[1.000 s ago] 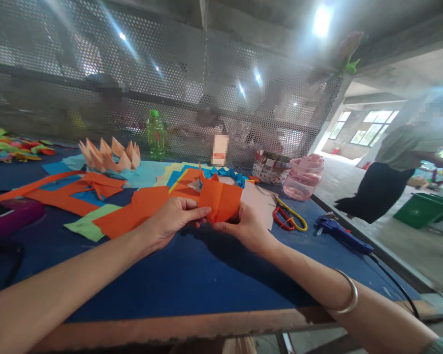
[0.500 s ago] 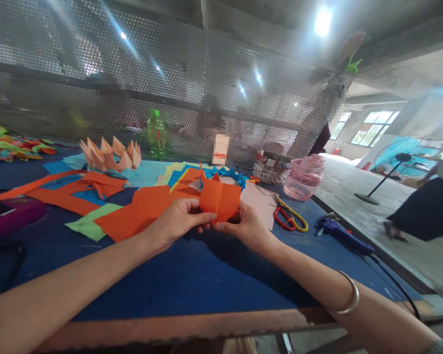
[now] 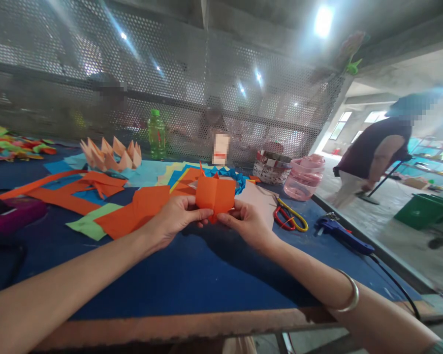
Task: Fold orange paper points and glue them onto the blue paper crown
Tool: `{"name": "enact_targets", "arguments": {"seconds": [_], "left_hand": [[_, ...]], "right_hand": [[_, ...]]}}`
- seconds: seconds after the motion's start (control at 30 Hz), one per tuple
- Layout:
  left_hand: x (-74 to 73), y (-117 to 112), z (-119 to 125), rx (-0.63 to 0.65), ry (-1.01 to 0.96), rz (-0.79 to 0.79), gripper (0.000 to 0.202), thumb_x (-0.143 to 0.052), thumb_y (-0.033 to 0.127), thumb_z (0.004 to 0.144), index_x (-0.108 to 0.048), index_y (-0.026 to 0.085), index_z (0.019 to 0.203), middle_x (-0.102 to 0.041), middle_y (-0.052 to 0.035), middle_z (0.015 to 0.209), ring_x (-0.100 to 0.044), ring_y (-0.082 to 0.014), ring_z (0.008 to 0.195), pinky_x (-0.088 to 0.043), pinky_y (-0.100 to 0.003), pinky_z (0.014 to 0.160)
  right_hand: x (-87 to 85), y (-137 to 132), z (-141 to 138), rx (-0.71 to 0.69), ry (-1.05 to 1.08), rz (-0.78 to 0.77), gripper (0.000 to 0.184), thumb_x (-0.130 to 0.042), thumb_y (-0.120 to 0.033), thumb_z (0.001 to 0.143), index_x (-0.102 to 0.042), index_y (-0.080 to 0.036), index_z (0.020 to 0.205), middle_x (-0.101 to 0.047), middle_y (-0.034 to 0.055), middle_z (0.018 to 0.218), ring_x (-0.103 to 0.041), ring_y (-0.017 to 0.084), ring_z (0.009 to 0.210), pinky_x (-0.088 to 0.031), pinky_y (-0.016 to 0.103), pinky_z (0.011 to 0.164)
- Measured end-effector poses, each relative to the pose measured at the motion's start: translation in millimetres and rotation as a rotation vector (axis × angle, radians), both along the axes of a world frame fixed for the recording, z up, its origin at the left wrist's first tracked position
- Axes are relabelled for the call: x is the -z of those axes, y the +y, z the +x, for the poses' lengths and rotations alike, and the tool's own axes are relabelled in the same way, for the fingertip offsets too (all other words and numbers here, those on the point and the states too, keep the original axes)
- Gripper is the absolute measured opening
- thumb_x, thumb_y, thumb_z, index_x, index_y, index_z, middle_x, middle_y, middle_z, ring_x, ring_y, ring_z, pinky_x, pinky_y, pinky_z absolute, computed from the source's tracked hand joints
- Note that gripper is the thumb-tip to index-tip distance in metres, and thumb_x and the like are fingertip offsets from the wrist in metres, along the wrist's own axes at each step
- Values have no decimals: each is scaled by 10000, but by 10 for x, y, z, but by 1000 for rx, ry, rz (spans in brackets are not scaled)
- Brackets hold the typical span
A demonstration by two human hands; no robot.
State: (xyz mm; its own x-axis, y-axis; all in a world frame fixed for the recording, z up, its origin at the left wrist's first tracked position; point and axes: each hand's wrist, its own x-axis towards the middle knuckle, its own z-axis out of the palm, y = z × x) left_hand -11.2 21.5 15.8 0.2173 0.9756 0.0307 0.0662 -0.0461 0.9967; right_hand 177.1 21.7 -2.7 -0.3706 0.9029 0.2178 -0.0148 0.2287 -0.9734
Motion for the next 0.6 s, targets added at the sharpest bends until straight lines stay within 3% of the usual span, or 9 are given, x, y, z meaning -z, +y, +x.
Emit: {"name": "enact_targets", "arguments": {"seconds": [0.2,0.6], "left_hand": [[-13,-29,-4,14,-12,-19,268,-842,341,562,-712,132,670,-670,-2,565,-557,-90,518,-413,-206,521],[-20,-42,8,7,6,-18,299,-852,351,566,-729,127,721,-685,-11,599,-562,-95,529,-415,-217,540]], "right_hand": [[-7,2,-16,-14,29,4,409,-805,-516,658,-688,-169,840,-696,-1,719,-598,120,614,-481,246,610],[-26,-17,-25,-5,44,-4,416,-812,-516,641,-694,-168,835,-682,-11,690,-589,121,612,-467,242,592]]}}
